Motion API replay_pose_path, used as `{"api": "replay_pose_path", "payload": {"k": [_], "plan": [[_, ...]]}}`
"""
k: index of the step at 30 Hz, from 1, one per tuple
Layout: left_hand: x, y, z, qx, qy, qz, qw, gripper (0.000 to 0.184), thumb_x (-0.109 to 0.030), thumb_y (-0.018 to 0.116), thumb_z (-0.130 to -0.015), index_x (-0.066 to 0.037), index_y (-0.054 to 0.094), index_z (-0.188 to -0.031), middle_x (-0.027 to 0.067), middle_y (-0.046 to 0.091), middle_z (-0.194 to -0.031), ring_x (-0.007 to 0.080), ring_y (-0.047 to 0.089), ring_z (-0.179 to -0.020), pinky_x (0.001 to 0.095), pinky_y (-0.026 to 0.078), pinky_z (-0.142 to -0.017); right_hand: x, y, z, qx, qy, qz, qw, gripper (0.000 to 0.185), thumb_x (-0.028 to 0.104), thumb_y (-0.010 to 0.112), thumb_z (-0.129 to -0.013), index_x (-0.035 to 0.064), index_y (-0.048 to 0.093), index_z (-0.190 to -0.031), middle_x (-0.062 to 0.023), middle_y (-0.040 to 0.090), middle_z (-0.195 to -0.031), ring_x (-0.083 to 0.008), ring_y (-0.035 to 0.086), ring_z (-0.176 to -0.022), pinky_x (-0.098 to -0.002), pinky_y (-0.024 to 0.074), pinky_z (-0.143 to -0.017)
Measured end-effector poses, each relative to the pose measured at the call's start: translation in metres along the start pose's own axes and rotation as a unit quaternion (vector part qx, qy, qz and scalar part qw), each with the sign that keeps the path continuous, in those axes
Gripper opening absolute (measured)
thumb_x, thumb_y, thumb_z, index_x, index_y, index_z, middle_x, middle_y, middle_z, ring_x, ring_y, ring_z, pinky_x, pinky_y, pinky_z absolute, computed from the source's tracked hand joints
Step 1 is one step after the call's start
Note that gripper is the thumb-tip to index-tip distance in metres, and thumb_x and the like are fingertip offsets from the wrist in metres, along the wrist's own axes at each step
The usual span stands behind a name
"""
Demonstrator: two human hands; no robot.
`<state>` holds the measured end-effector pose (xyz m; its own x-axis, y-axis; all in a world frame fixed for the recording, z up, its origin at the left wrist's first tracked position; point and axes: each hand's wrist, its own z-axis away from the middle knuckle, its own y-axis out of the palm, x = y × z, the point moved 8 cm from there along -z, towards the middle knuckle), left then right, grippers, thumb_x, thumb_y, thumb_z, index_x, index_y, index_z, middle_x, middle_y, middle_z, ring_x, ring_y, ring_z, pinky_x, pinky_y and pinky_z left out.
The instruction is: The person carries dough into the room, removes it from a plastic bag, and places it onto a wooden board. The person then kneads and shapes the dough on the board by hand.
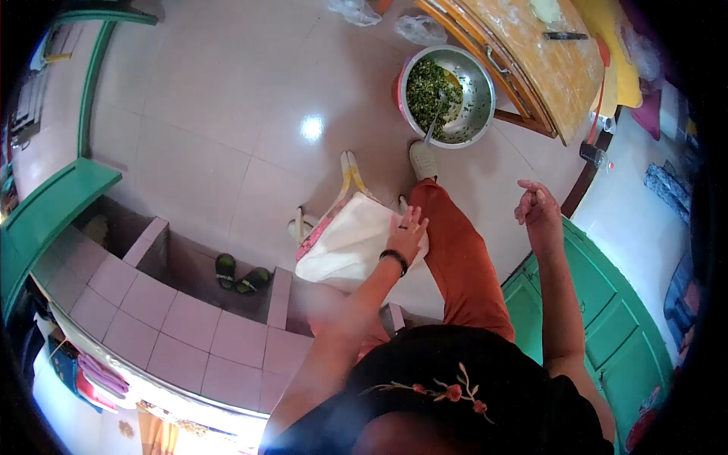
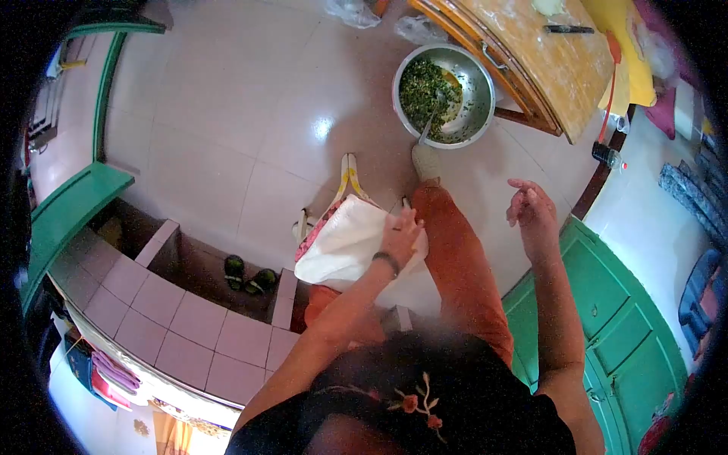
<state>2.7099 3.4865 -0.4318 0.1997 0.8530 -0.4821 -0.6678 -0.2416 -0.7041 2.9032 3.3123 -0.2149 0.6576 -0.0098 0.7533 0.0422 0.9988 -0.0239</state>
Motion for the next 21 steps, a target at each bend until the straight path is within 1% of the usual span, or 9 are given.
{"api": "replay_pose_path", "payload": {"k": [1,3,5,8,11,12,15,19,21], "plan": [[0.011,-0.018,0.004,-0.074,-0.018,0.030,0.997,0.072,-0.034,0.062,-0.081,-0.017,0.029,-0.144,0.0098,0.019,-0.152,0.0286,0.010,-0.142,0.0599,0.004,-0.108,0.003,0.003,-0.002,0.009,-0.009,-0.006,1.000,0.041,0.031,0.049,-0.092,-0.0036,0.055,-0.113,-0.0006,0.048,-0.068,-0.0112,0.046,-0.060,-0.0252,0.0383,-0.056],[0.065,-0.048,0.033,-0.099,-0.175,0.042,0.979,0.086,-0.042,0.067,-0.074,-0.016,0.025,-0.144,0.0116,0.017,-0.152,0.0313,0.011,-0.141,0.0636,0.004,-0.106,0.006,0.009,-0.001,0.020,-0.020,-0.016,0.999,0.039,0.029,0.048,-0.092,-0.0035,0.055,-0.112,-0.0007,0.048,-0.068,-0.0112,0.046,-0.061,-0.0253,0.0389,-0.056],[0.121,-0.087,0.075,-0.120,-0.334,0.059,0.933,0.100,-0.050,0.073,-0.067,-0.014,0.021,-0.145,0.0133,0.015,-0.151,0.0339,0.011,-0.140,0.0674,0.004,-0.104,0.004,0.014,0.001,0.021,-0.012,-0.031,0.999,0.038,0.028,0.047,-0.093,-0.0035,0.055,-0.111,-0.0009,0.048,-0.068,-0.0110,0.046,-0.061,-0.0254,0.0395,-0.056],[0.152,-0.043,0.083,0.004,-0.317,0.112,0.942,0.110,-0.046,0.079,-0.062,-0.012,0.017,-0.145,0.0137,0.020,-0.149,0.0344,0.016,-0.139,0.0685,0.009,-0.103,0.000,0.022,-0.005,0.048,-0.008,-0.044,0.998,0.035,0.026,0.047,-0.094,-0.0034,0.055,-0.110,-0.0012,0.048,-0.068,-0.0109,0.047,-0.061,-0.0254,0.0401,-0.056],[0.165,-0.013,0.069,-0.023,-0.313,0.179,0.932,0.117,-0.043,0.082,-0.058,-0.017,0.009,-0.146,0.0109,0.026,-0.145,0.0307,0.024,-0.136,0.0663,0.018,-0.101,0.005,0.028,-0.010,0.050,-0.010,-0.040,0.998,0.032,0.024,0.047,-0.094,-0.0033,0.055,-0.110,-0.0013,0.048,-0.068,-0.0110,0.047,-0.062,-0.0254,0.0404,-0.055],[0.159,-0.031,0.069,0.022,-0.350,0.170,0.921,0.113,-0.042,0.082,-0.059,-0.018,0.012,-0.145,0.0109,0.028,-0.143,0.0301,0.026,-0.134,0.0658,0.022,-0.099,0.006,0.028,-0.012,0.055,-0.010,-0.033,0.998,0.032,0.024,0.047,-0.094,-0.0033,0.055,-0.110,-0.0013,0.048,-0.068,-0.0112,0.047,-0.062,-0.0255,0.0405,-0.055],[0.163,-0.026,0.065,0.018,-0.357,0.200,0.912,0.113,-0.036,0.082,-0.062,-0.020,0.009,-0.147,0.0132,0.029,-0.141,0.0338,0.031,-0.129,0.0626,0.023,-0.102,0.024,0.030,-0.021,0.067,-0.023,-0.033,0.997,0.033,0.025,0.047,-0.094,-0.0030,0.055,-0.110,-0.0013,0.048,-0.068,-0.0115,0.047,-0.062,-0.0257,0.0409,-0.056],[0.156,-0.037,0.062,0.097,-0.343,0.176,0.918,0.105,-0.045,0.074,-0.069,-0.021,0.008,-0.146,0.0162,0.028,-0.142,0.0353,0.033,-0.129,0.0573,0.025,-0.104,0.053,0.023,-0.020,0.061,-0.037,-0.101,0.992,0.037,0.029,0.046,-0.094,-0.0026,0.055,-0.111,-0.0014,0.048,-0.068,-0.0125,0.048,-0.062,-0.0265,0.0420,-0.058],[0.154,-0.040,0.056,0.099,-0.322,0.171,0.926,0.096,-0.046,0.070,-0.073,-0.017,0.013,-0.145,0.0184,0.029,-0.141,0.0377,0.033,-0.129,0.0516,0.027,-0.106,0.066,0.016,-0.019,0.057,-0.044,-0.146,0.987,0.038,0.030,0.046,-0.094,-0.0025,0.054,-0.113,-0.0012,0.048,-0.068,-0.0131,0.049,-0.062,-0.0268,0.0423,-0.059]]}}
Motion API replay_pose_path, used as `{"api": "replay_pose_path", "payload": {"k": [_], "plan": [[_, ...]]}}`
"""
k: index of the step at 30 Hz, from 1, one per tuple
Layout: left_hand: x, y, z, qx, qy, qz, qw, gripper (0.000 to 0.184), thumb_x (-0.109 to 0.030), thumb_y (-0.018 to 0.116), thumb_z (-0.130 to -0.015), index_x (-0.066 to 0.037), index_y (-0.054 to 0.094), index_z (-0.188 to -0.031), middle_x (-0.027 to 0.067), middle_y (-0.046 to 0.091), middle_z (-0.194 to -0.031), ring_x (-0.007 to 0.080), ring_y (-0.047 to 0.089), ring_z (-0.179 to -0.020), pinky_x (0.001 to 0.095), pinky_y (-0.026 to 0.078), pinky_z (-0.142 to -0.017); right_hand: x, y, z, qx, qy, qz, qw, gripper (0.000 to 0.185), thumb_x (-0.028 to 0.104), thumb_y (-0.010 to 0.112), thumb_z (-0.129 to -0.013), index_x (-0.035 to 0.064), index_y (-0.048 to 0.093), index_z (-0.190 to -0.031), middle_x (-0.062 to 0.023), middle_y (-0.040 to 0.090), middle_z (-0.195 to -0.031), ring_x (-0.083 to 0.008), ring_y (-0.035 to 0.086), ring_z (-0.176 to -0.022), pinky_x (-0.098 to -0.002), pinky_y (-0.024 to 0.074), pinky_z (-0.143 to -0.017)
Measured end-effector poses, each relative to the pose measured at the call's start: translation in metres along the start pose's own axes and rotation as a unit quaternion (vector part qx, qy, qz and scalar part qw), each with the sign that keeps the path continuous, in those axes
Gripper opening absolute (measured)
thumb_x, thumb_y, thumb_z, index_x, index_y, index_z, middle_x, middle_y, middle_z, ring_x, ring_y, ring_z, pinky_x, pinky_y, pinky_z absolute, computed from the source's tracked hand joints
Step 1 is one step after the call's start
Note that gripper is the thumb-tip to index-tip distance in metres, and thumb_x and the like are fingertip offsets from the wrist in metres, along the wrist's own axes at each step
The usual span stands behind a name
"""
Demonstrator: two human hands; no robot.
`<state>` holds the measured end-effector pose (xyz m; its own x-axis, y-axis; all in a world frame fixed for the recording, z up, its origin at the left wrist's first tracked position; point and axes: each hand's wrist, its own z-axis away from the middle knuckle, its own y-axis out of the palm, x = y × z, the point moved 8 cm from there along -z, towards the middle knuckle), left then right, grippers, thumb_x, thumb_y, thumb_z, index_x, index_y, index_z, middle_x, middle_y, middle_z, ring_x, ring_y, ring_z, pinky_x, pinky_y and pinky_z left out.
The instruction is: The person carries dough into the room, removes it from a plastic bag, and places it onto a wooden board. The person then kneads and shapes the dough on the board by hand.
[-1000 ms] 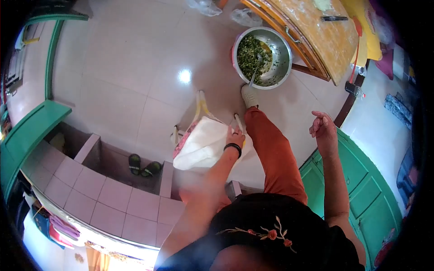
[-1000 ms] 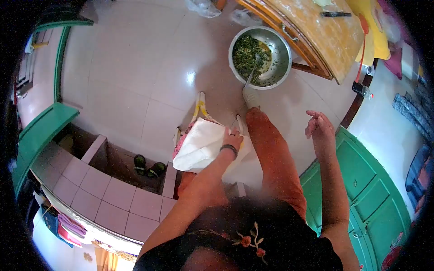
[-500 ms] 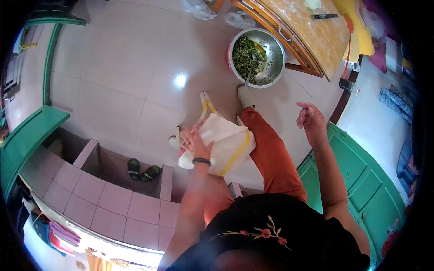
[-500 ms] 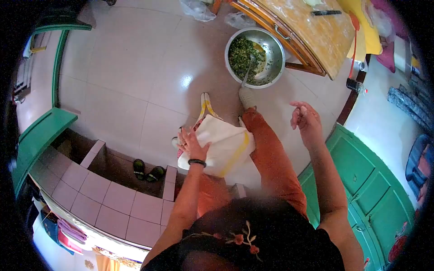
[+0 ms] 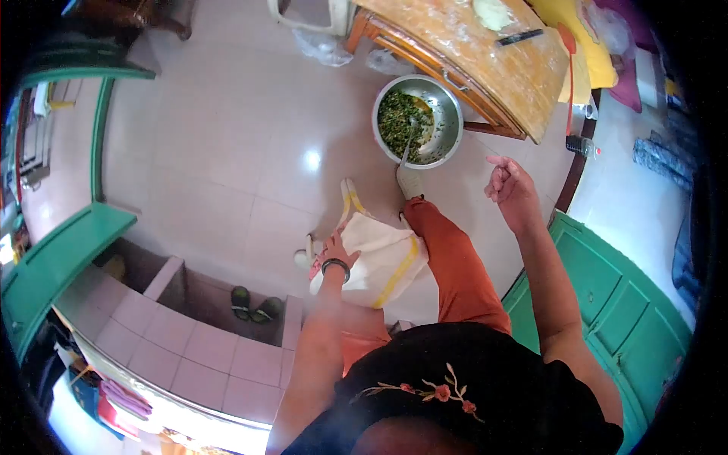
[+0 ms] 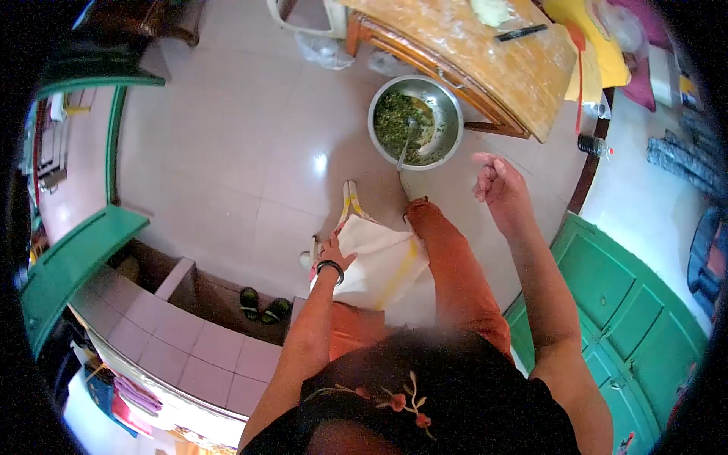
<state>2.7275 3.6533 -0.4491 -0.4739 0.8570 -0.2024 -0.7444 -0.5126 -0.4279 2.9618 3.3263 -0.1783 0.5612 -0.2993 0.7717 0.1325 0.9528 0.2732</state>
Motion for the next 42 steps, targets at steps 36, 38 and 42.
{"api": "replay_pose_path", "payload": {"k": [36,38,42], "plan": [[-0.326,-0.174,0.074,0.162,0.203,0.434,0.863,0.047,-0.020,0.058,-0.090,0.003,0.047,-0.129,0.0088,0.054,-0.124,0.0162,0.051,-0.111,0.0294,0.040,-0.095,0.048,-0.025,-0.032,-0.039,-0.008,-0.286,0.958,0.040,0.004,0.048,-0.091,-0.0004,0.039,-0.130,-0.0184,0.048,-0.127,-0.0266,0.051,-0.118,-0.0335,0.0428,-0.100],[-0.357,-0.214,0.093,0.200,0.207,0.469,0.835,0.047,-0.020,0.057,-0.091,0.003,0.046,-0.130,0.0076,0.054,-0.123,0.0153,0.052,-0.109,0.0278,0.040,-0.094,0.056,-0.003,-0.022,-0.043,-0.015,-0.298,0.954,0.042,0.003,0.050,-0.090,-0.0011,0.038,-0.130,-0.0186,0.047,-0.128,-0.0264,0.050,-0.118,-0.0325,0.0435,-0.099],[-0.362,-0.277,0.118,0.239,0.200,0.487,0.816,0.038,-0.016,0.054,-0.093,-0.001,0.048,-0.127,0.0037,0.054,-0.117,0.0103,0.052,-0.102,0.0239,0.044,-0.086,0.074,0.045,-0.009,-0.051,-0.029,-0.314,0.948,0.041,-0.001,0.047,-0.090,-0.0022,0.039,-0.130,-0.0186,0.047,-0.128,-0.0261,0.050,-0.118,-0.0324,0.0431,-0.100]]}}
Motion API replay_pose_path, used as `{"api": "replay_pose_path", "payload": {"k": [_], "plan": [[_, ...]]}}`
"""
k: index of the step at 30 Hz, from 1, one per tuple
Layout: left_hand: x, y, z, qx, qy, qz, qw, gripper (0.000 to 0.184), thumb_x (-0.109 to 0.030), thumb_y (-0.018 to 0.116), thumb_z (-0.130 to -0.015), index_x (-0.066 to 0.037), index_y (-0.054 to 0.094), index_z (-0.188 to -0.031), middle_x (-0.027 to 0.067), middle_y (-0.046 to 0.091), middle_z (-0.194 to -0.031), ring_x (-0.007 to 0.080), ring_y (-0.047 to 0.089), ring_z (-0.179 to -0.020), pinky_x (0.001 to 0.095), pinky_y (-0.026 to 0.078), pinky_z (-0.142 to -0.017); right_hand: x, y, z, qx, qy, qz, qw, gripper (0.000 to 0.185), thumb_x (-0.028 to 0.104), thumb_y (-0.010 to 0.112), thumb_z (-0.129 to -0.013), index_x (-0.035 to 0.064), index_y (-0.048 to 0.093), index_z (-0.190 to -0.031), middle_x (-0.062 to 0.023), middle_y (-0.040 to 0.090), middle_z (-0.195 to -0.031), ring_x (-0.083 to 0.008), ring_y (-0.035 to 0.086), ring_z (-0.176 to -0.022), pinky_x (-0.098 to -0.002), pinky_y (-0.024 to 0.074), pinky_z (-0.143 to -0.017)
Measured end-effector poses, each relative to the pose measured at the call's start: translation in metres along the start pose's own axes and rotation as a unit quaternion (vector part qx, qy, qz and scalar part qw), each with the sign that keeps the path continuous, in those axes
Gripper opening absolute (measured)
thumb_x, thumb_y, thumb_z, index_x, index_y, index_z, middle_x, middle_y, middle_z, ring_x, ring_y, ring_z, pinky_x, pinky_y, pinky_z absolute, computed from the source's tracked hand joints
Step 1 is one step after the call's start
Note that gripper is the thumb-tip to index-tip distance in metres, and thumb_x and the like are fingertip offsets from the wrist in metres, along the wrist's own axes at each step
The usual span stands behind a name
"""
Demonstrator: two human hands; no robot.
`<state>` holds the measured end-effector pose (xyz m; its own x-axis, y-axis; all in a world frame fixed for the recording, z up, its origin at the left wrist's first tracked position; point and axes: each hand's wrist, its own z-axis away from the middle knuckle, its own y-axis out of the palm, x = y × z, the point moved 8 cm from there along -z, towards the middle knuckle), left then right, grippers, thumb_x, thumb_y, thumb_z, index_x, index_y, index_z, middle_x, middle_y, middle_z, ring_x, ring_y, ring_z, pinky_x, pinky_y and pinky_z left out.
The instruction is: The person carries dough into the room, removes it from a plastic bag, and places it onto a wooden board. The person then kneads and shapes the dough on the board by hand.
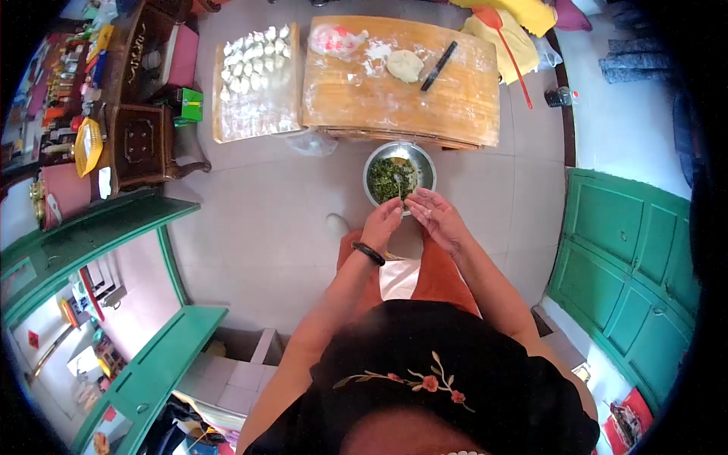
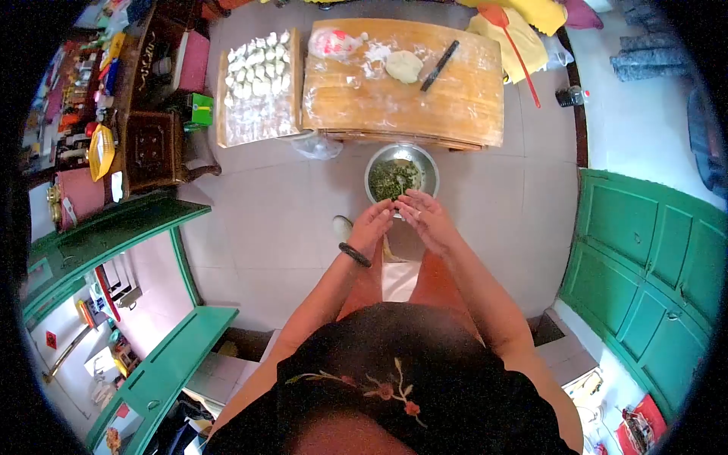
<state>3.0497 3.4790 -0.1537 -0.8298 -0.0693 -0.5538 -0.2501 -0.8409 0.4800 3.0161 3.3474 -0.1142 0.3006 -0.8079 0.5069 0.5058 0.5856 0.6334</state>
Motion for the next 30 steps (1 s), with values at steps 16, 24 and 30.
{"api": "replay_pose_path", "payload": {"k": [16,24,30], "plan": [[0.041,-0.053,-0.023,-0.192,0.053,-0.116,0.973,0.034,-0.011,0.053,-0.091,0.001,0.053,-0.123,0.0108,0.059,-0.117,0.0177,0.055,-0.109,0.0300,0.042,-0.096,0.135,-0.067,-0.213,-0.088,-0.179,0.286,0.937,0.026,0.004,0.039,-0.095,-0.0046,0.049,-0.117,-0.0178,0.057,-0.113,-0.0263,0.058,-0.108,-0.0322,0.0510,-0.089],[0.082,-0.016,-0.126,-0.125,0.096,-0.162,0.974,0.030,-0.011,0.051,-0.092,-0.002,0.055,-0.120,0.0078,0.061,-0.112,0.0174,0.057,-0.104,0.0303,0.043,-0.093,0.205,-0.065,-0.394,-0.108,-0.408,0.659,0.623,0.034,0.020,0.050,-0.090,-0.0007,0.051,-0.117,-0.0248,0.056,-0.109,-0.0395,0.056,-0.100,-0.0452,0.0446,-0.087],[0.058,-0.064,-0.173,-0.204,0.200,-0.232,0.930,0.025,-0.004,0.053,-0.088,0.002,0.058,-0.112,0.0124,0.062,-0.110,0.0201,0.060,-0.100,0.0296,0.045,-0.089,0.148,-0.049,-0.418,-0.240,-0.479,0.770,0.345,0.065,0.040,0.059,-0.083,-0.0062,0.040,-0.126,-0.0316,0.033,-0.135,-0.0448,0.039,-0.120,-0.0466,0.0365,-0.097]]}}
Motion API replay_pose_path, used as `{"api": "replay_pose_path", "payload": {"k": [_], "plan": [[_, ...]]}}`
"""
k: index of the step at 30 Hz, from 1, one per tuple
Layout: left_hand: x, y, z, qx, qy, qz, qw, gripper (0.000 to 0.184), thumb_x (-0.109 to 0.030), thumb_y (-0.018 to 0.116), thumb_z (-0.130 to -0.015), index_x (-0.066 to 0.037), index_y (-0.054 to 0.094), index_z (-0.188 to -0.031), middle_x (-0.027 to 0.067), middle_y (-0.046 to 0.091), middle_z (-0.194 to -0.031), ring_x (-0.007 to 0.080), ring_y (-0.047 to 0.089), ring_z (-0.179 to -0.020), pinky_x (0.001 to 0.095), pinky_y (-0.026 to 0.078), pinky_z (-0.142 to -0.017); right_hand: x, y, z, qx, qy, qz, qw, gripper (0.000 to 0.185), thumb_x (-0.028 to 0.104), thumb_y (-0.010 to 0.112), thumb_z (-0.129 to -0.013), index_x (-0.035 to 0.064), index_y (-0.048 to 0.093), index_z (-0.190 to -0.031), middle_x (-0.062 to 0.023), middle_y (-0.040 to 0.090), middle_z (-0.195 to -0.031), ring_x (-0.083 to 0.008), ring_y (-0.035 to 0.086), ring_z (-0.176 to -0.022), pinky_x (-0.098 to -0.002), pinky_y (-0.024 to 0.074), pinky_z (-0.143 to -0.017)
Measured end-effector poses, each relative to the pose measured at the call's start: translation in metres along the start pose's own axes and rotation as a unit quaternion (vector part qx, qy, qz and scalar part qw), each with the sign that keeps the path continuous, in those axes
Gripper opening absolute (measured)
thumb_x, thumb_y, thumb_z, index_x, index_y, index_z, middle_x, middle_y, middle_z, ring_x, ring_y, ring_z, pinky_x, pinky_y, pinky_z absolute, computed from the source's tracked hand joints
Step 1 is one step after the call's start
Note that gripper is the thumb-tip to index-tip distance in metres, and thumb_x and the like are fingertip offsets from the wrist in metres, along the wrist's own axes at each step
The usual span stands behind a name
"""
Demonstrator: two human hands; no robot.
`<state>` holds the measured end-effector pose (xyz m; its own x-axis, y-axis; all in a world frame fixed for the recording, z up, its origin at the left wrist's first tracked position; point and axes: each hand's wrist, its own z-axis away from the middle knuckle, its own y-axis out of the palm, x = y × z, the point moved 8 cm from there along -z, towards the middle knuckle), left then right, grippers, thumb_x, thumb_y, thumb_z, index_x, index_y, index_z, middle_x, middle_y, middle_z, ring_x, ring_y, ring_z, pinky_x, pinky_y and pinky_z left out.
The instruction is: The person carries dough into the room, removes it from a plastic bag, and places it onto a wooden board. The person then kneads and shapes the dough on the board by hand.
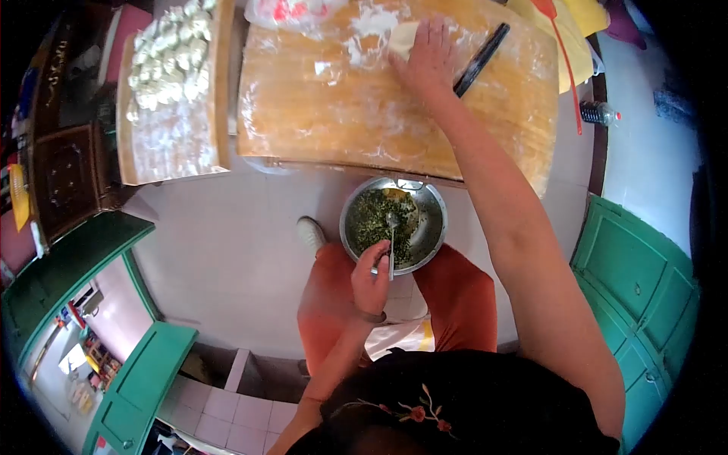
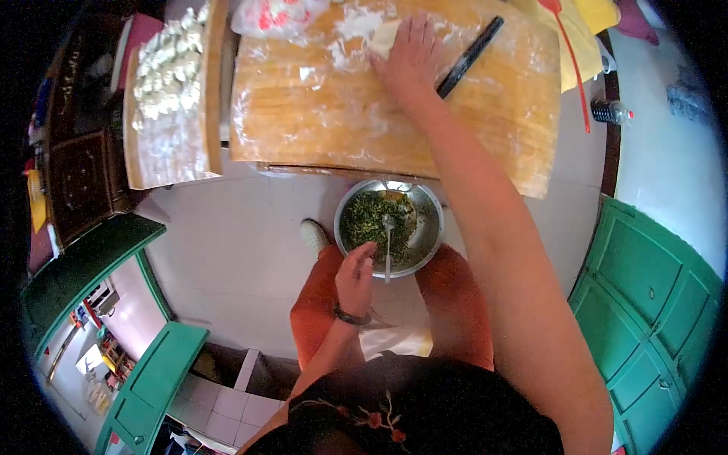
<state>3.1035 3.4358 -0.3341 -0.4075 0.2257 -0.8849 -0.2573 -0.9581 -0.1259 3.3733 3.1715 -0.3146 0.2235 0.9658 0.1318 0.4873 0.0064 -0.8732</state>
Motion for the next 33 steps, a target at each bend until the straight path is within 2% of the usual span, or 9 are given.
{"api": "replay_pose_path", "payload": {"k": [2,3,6,7,10,16,19,23,33], "plan": [[0.005,-0.004,-0.007,-0.001,0.028,0.010,1.000,0.025,-0.002,0.052,-0.088,0.003,0.058,-0.112,0.0134,0.062,-0.109,0.0219,0.060,-0.099,0.0304,0.045,-0.090,0.009,-0.011,-0.002,-0.030,-0.002,0.037,0.999,0.060,0.038,0.058,-0.083,-0.0055,0.045,-0.122,-0.0307,0.041,-0.130,-0.0424,0.045,-0.116,-0.0448,0.0385,-0.095],[0.008,-0.004,-0.009,0.004,0.041,0.026,0.999,0.025,-0.001,0.052,-0.088,0.003,0.058,-0.112,0.0137,0.062,-0.109,0.0223,0.060,-0.099,0.0307,0.045,-0.090,-0.002,0.006,-0.008,0.222,0.129,0.042,0.965,0.082,0.047,0.060,-0.082,0.0041,0.025,-0.142,-0.0222,0.023,-0.147,-0.0358,0.021,-0.137,-0.0475,0.0221,-0.109],[0.002,-0.002,-0.019,0.029,0.090,0.021,0.995,0.025,0.000,0.049,-0.090,0.004,0.057,-0.113,0.0137,0.062,-0.110,0.0207,0.059,-0.101,0.0316,0.046,-0.090,-0.002,0.009,-0.007,0.189,0.106,-0.010,0.976,0.073,0.040,0.059,-0.084,0.0034,0.027,-0.139,-0.0240,0.028,-0.142,-0.0383,0.027,-0.131,-0.0506,0.0282,-0.103],[-0.002,-0.001,-0.024,0.035,0.112,0.012,0.993,0.025,0.000,0.047,-0.090,0.004,0.056,-0.114,0.0136,0.061,-0.111,0.0198,0.059,-0.102,0.0320,0.046,-0.091,-0.002,0.003,-0.009,0.132,0.076,-0.011,0.988,0.059,0.035,0.057,-0.085,0.0011,0.040,-0.130,-0.0263,0.041,-0.132,-0.0392,0.040,-0.122,-0.0491,0.0361,-0.095],[-0.012,-0.001,-0.026,0.029,0.169,0.033,0.985,0.024,0.001,0.047,-0.091,0.005,0.056,-0.112,0.0134,0.062,-0.110,0.0194,0.059,-0.101,0.0315,0.046,-0.090,-0.017,0.013,-0.021,0.163,0.096,-0.160,0.969,0.049,0.031,0.057,-0.086,-0.0008,0.048,-0.121,-0.0267,0.051,-0.121,-0.0398,0.049,-0.113,-0.0476,0.0401,-0.091],[-0.033,-0.009,0.008,0.055,0.257,0.053,0.963,0.022,0.001,0.045,-0.092,0.005,0.057,-0.110,0.0123,0.063,-0.108,0.0181,0.059,-0.099,0.0313,0.047,-0.089,-0.073,-0.022,-0.039,-0.212,0.114,-0.195,0.951,0.037,0.024,0.053,-0.086,-0.0016,0.056,-0.112,-0.0274,0.059,-0.106,-0.0394,0.054,-0.105,-0.0447,0.0424,-0.091],[-0.002,-0.018,0.015,0.019,0.231,0.092,0.968,0.021,0.000,0.046,-0.091,0.004,0.060,-0.107,0.0119,0.065,-0.100,0.0169,0.061,-0.091,0.0288,0.048,-0.083,-0.062,-0.069,-0.052,-0.013,0.151,-0.224,0.963,0.032,0.026,0.052,-0.087,0.0011,0.061,-0.105,-0.0257,0.059,-0.107,-0.0359,0.054,-0.106,-0.0446,0.0423,-0.091],[-0.027,-0.033,0.038,0.004,0.330,0.031,0.944,0.021,-0.002,0.046,-0.093,0.003,0.059,-0.109,0.0099,0.066,-0.096,0.0161,0.062,-0.089,0.0278,0.049,-0.084,-0.043,-0.159,-0.005,-0.119,0.115,-0.322,0.932,0.038,0.026,0.052,-0.085,-0.0038,0.056,-0.109,-0.0263,0.059,-0.107,-0.0398,0.054,-0.103,-0.0428,0.0410,-0.090],[0.017,-0.082,0.066,-0.001,0.271,0.105,0.957,0.040,-0.015,0.055,-0.091,-0.001,0.046,-0.128,0.0101,0.057,-0.118,0.0181,0.055,-0.106,0.0297,0.044,-0.091,-0.121,-0.199,0.083,-0.082,0.309,-0.576,0.752,0.030,0.019,0.051,-0.084,-0.0032,0.057,-0.104,-0.0156,0.063,-0.093,-0.0260,0.062,-0.079,-0.0398,0.0502,-0.065]]}}
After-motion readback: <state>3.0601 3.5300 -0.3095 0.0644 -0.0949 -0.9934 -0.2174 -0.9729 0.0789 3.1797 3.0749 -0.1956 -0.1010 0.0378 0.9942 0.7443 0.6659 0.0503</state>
